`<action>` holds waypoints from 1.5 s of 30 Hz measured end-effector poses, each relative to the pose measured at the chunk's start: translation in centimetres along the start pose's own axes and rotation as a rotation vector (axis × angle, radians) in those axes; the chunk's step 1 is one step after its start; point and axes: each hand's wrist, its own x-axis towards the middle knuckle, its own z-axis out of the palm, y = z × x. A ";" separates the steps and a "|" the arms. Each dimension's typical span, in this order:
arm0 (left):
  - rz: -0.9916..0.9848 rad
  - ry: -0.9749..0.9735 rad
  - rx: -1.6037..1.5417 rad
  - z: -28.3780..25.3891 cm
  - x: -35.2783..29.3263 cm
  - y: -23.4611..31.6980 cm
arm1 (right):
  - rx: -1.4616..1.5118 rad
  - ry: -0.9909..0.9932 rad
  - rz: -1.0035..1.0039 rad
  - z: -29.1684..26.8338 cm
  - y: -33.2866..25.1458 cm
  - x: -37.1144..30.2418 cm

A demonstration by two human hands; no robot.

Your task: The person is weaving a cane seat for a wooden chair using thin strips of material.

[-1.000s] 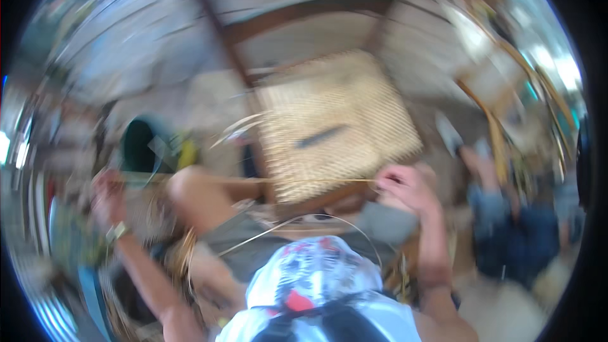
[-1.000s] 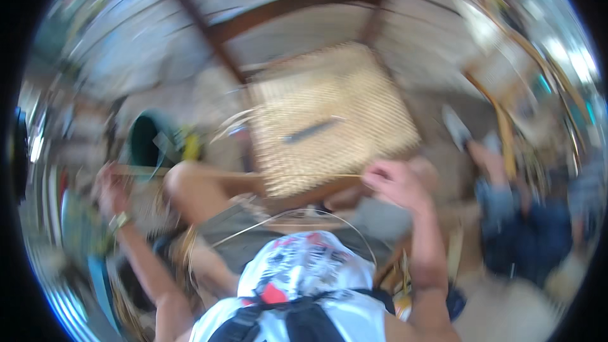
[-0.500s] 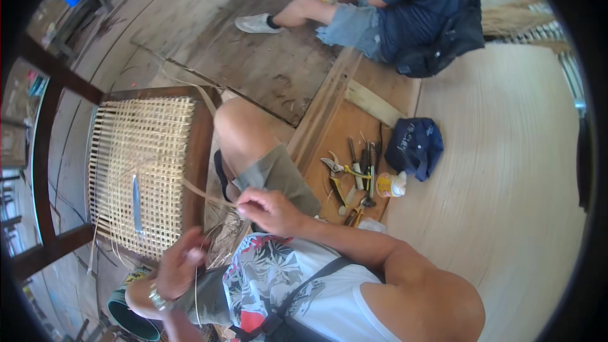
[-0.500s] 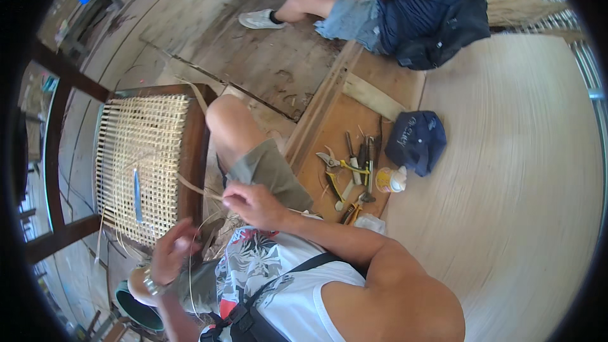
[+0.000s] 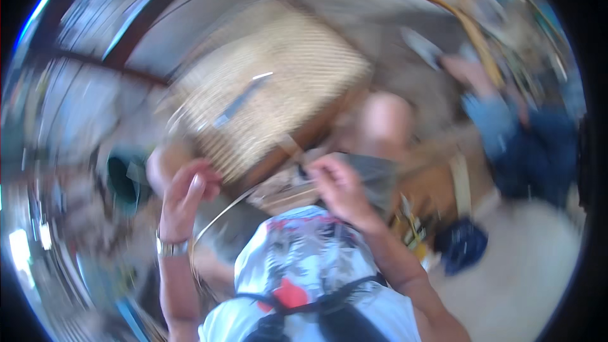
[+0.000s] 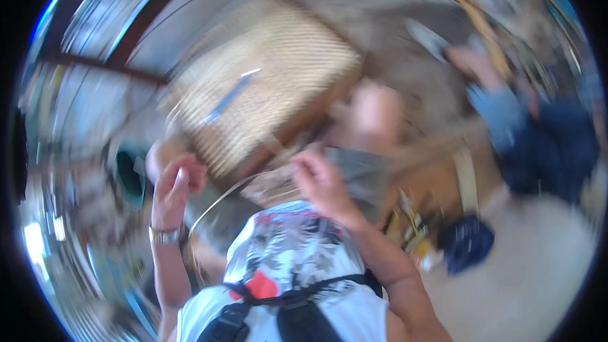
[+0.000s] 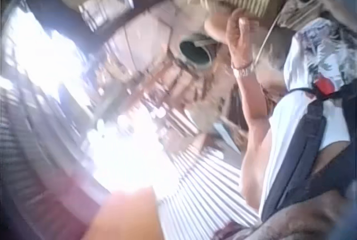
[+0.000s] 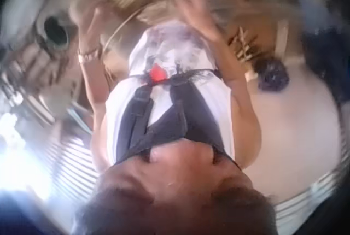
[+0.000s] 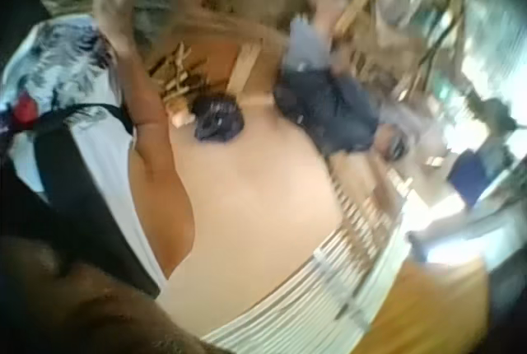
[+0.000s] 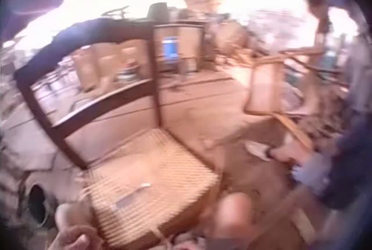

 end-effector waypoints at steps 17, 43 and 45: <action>-1.176 0.338 -0.044 2.6 -40.7 -28.1 | -0.461 -0.403 -0.184 14.7 -8.9 13.6; -0.195 1.066 -0.877 0.8 -27.7 -20.0 | -0.174 -0.128 0.124 7.3 -4.7 6.5; -0.048 1.061 -1.136 -1.5 -25.3 -15.1 | -0.212 -0.216 0.047 8.5 -4.3 7.2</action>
